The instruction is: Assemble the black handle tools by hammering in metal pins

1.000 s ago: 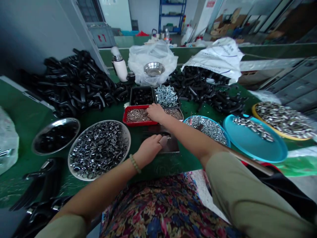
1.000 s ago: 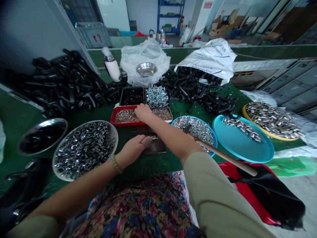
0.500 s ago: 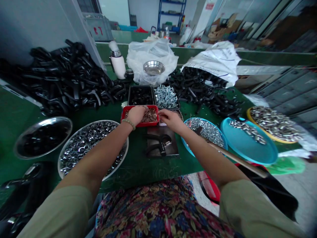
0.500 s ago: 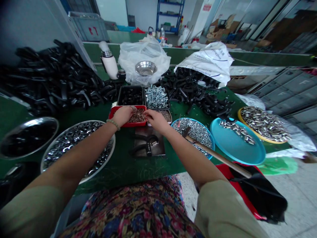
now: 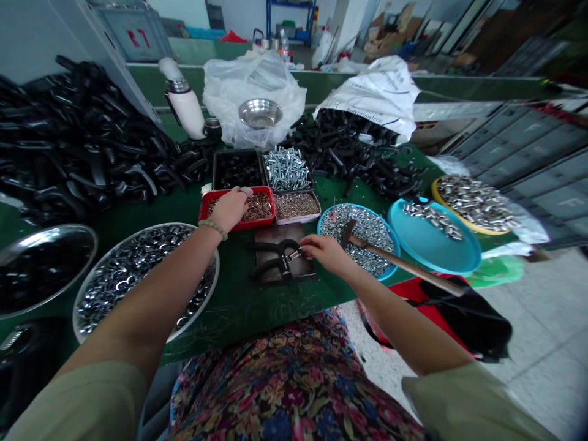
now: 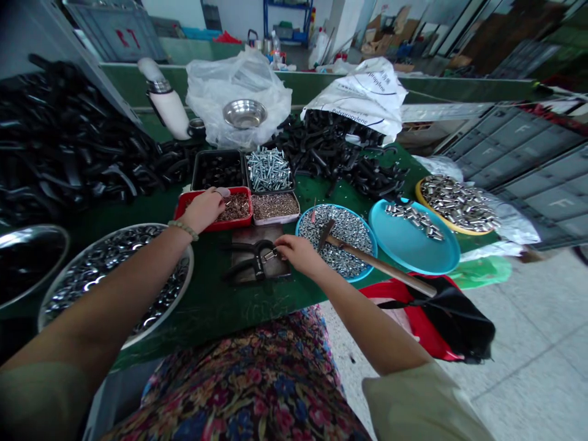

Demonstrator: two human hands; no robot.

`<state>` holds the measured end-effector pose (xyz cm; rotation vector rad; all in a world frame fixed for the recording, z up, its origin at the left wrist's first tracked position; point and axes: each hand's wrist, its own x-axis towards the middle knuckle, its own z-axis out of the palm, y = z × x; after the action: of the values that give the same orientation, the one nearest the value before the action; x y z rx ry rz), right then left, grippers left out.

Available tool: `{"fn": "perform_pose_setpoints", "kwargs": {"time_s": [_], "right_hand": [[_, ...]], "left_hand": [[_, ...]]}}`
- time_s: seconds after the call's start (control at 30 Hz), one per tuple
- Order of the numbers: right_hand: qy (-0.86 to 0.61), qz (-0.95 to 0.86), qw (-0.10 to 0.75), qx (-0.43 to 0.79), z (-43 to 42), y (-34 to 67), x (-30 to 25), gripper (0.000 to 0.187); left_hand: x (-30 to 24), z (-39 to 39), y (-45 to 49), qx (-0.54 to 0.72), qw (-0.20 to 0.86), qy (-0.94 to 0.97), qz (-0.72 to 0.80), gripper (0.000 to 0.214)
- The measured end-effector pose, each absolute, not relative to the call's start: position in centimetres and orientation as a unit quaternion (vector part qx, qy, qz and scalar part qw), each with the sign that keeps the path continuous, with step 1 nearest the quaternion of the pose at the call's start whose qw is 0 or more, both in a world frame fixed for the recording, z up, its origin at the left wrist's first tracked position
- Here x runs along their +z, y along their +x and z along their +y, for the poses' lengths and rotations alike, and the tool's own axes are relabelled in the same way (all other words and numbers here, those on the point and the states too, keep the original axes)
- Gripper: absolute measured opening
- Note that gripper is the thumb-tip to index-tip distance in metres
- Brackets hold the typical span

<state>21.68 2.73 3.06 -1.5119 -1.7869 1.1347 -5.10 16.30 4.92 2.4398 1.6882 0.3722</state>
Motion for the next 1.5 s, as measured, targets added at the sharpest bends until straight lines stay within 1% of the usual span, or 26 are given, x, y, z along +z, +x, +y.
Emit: {"fn": "perform_pose_setpoints", "kwargs": {"time_s": [0.07,0.13,0.2,0.27,0.33,0.4,0.5,0.57,0.63,0.7,0.77,0.83,0.9,1.0,1.07,1.1,1.17,1.23,1.3,1.37,1.43,1.5], "right_hand": [[-0.58,-0.645,0.257,0.426,2.7,21.5,3.0,0.009],[-0.598,-0.649,0.24,0.404,2.8,21.3,3.0,0.008],[-0.605,-0.668,0.221,0.372,2.8,21.0,3.1,0.01],[-0.607,-0.693,0.204,0.332,2.7,20.8,3.2,0.01],[-0.606,-0.729,0.176,0.266,2.5,20.5,3.1,0.012],[-0.593,-0.775,0.129,0.178,2.2,20.2,2.9,0.016],[-0.557,-0.825,0.06,0.075,1.6,19.7,2.2,0.024],[-0.538,-0.84,0.045,0.051,1.4,19.7,1.9,0.027],[-0.527,-0.846,0.069,0.046,1.2,20.7,2.1,0.027],[-0.538,-0.835,0.113,0.031,1.0,22.8,2.6,0.033],[-0.584,-0.801,0.133,-0.004,0.8,26.0,3.3,0.039],[-0.646,-0.756,0.1,-0.036,0.6,29.5,3.8,0.038],[-0.686,-0.725,0.035,-0.045,0.5,32.4,3.8,0.035],[-0.685,-0.727,-0.043,-0.029,0.6,34.2,3.4,0.029],[-0.675,-0.735,-0.053,-0.024,0.3,33.5,3.4,0.029],[-0.678,-0.734,-0.044,-0.02,0.1,32.7,3.5,0.031],[-0.693,-0.721,0.004,0.004,-0.7,30.5,4.3,0.034],[-0.691,-0.717,0.068,0.057,-1.6,27.9,5.5,0.036],[-0.659,-0.735,0.106,0.119,-2.1,25.6,6.7,0.034],[-0.63,-0.752,0.125,0.15,-2.1,23.7,7.7,0.031],[-0.624,-0.755,0.138,0.147,-1.7,22.5,8.0,0.03],[-0.624,-0.76,0.119,0.14,-1.2,21.9,7.8,0.03]], "left_hand": [[5.4,16.1,-5.0,0.148,0.078,0.803,0.572,0.03],[6.1,15.6,-4.8,0.19,0.095,0.79,0.575,0.033],[6.8,14.3,-4.4,0.246,0.157,0.771,0.566,0.031],[7.1,12.1,-3.7,0.304,0.247,0.747,0.537,0.029],[6.9,9.3,-2.8,0.332,0.323,0.73,0.503,0.028],[6.1,6.6,-2.0,0.329,0.366,0.726,0.48,0.027],[4.4,3.9,-1.0,0.302,0.374,0.733,0.481,0.031],[3.3,3.3,-0.5,0.287,0.376,0.733,0.488,0.038],[2.6,3.4,-0.2,0.277,0.381,0.732,0.491,0.044],[2.3,3.7,-0.1,0.271,0.374,0.741,0.487,0.047],[2.5,3.9,-0.1,0.261,0.347,0.764,0.478,0.047],[3.2,3.7,0.0,0.237,0.299,0.796,0.47,0.046],[4.1,3.4,0.3,0.19,0.245,0.835,0.454,0.043],[4.9,3.1,0.6,0.098,0.179,0.886,0.416,0.034],[4.6,3.1,0.6,0.067,0.148,0.905,0.393,0.031],[4.3,3.1,0.4,0.066,0.134,0.911,0.384,0.031],[3.3,3.1,-0.1,0.086,0.112,0.92,0.366,0.031],[2.4,2.8,-0.8,0.116,0.095,0.92,0.363,0.031],[2.0,2.4,-1.4,0.136,0.087,0.914,0.372,0.031],[2.0,2.1,-1.7,0.14,0.088,0.91,0.379,0.033],[2.4,1.7,-1.7,0.137,0.085,0.91,0.381,0.034],[2.6,1.3,-1.5,0.127,0.072,0.91,0.388,0.036]]}}
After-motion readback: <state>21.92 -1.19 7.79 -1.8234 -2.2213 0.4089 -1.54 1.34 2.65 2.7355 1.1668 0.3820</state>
